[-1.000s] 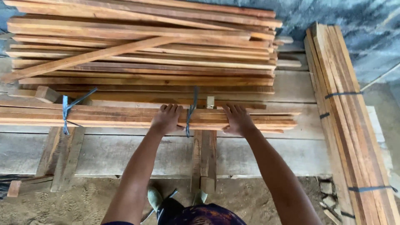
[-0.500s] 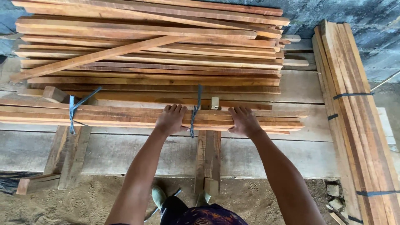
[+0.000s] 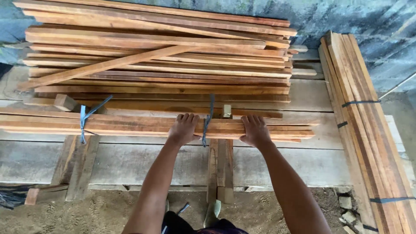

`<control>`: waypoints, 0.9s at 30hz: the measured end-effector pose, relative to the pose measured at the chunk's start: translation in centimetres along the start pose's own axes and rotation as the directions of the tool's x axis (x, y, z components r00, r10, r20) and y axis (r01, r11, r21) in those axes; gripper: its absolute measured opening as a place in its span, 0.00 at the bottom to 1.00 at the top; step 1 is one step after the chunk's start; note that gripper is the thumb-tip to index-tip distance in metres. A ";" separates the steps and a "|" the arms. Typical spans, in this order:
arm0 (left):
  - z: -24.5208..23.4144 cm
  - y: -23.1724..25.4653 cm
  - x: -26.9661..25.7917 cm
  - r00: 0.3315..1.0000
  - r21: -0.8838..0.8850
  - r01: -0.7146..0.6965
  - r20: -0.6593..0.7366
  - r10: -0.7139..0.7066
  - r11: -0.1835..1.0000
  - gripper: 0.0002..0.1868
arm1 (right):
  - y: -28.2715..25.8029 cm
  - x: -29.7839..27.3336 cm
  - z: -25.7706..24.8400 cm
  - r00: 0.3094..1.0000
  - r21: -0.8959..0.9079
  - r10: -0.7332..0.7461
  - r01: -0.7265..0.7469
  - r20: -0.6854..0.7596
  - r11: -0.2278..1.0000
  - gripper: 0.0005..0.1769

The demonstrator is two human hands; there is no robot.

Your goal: Bundling multiple long wooden strips together using black rubberized straps.

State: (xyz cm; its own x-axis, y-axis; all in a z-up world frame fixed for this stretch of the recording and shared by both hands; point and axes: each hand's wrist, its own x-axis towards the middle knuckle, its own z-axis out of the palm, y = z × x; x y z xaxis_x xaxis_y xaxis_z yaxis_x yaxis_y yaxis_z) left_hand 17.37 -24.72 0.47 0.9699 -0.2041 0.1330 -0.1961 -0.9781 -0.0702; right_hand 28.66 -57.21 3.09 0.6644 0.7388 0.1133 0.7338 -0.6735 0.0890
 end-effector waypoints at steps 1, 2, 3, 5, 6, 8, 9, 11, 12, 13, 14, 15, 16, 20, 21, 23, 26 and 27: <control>0.3 0.0 0.0 0.999 -0.001 -0.004 -0.032 0.004 1.000 0.48 | -0.2 -0.1 0.6 0.997 -0.005 0.068 -0.068 0.026 0.998 0.45; 0.6 0.1 -0.1 0.998 -0.002 -0.008 -0.065 0.008 1.000 0.49 | -0.3 -0.2 1.3 0.989 -0.012 0.135 -0.135 0.051 0.991 0.46; 1.1 0.0 0.1 0.998 -0.005 -0.004 -0.065 0.003 1.000 0.49 | -0.9 -0.3 0.7 0.990 -0.014 0.131 -0.130 0.053 0.991 0.46; 2.1 -0.3 0.5 0.994 -0.018 -0.010 -0.113 0.008 1.000 0.52 | -2.2 -0.3 -0.4 0.965 -0.104 0.261 -0.256 0.037 0.961 0.49; 2.5 -0.2 0.2 0.993 -0.018 -0.013 -0.114 0.011 1.000 0.52 | -2.6 -0.5 -0.1 0.964 -0.104 0.264 -0.259 0.036 0.960 0.49; 3.0 -0.3 0.3 0.987 -0.011 -0.004 -0.159 0.003 1.000 0.55 | -3.1 -0.3 0.4 0.907 -0.062 0.391 -0.386 0.154 0.920 0.61; 3.2 -0.3 0.2 0.987 -0.009 -0.010 -0.158 0.008 1.000 0.55 | -3.8 -0.1 -0.1 0.905 -0.060 0.396 -0.391 0.153 0.918 0.61; 3.5 -0.2 0.3 0.993 -0.087 0.010 -0.119 -0.020 0.996 0.54 | -5.1 0.3 -1.1 0.845 -0.021 0.437 -0.453 0.309 0.891 0.79; 3.7 -0.3 -0.1 0.992 -0.087 0.004 -0.122 -0.014 0.996 0.54 | -6.0 0.2 -0.7 0.843 -0.022 0.443 -0.459 0.307 0.888 0.79; 3.9 -0.7 -0.1 0.990 -0.075 -0.019 -0.143 0.008 0.997 0.53 | -6.9 0.7 -0.4 0.825 -0.004 0.451 -0.478 0.340 0.878 0.81; 4.1 -1.3 -0.3 0.986 -0.063 -0.042 -0.163 0.031 0.997 0.52 | -7.8 1.2 0.0 0.807 0.013 0.457 -0.498 0.374 0.867 0.83; 3.4 -2.4 -1.0 0.986 -0.058 -0.041 -0.163 0.031 0.997 0.52 | -9.2 1.6 -0.9 0.809 0.018 0.455 -0.497 0.371 0.868 0.83; 2.7 -3.5 -1.8 0.989 -0.097 -0.050 -0.146 0.036 0.994 0.52 | -10.5 2.0 -1.8 0.805 0.051 0.452 -0.507 0.384 0.860 0.83; 0.9 -9.4 -6.9 0.994 -0.285 -0.019 -0.112 -0.014 0.958 0.50 | -15.1 3.6 -0.9 0.781 0.165 0.479 -0.576 0.400 0.801 0.94; 0.2 -11.0 -8.3 0.994 -0.282 -0.022 -0.113 -0.011 0.959 0.50 | -16.3 3.8 -1.2 0.781 0.168 0.481 -0.577 0.398 0.799 0.94; -1.2 -14.3 -11.1 0.992 -0.163 0.096 -0.063 -0.108 0.982 0.47 | -18.9 4.4 -2.0 0.806 0.134 0.453 -0.533 0.382 0.835 0.95; -3.9 -18.7 -15.0 0.971 -0.186 0.232 0.108 -0.215 0.955 0.46 | -22.0 5.6 -1.9 0.831 0.192 0.456 -0.528 0.319 0.828 0.85; -4.2 -19.8 -16.0 0.970 -0.183 0.234 0.111 -0.216 0.955 0.46 | -23.0 6.0 -1.7 0.832 0.195 0.454 -0.526 0.320 0.828 0.85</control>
State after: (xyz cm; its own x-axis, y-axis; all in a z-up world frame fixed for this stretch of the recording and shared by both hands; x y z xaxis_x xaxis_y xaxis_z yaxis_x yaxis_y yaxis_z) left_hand 5.08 -2.26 3.91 0.9992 0.0180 0.0344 0.0128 -0.9893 0.1454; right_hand 15.54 -37.38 3.38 0.9309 0.3167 -0.1822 0.2853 -0.9416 -0.1790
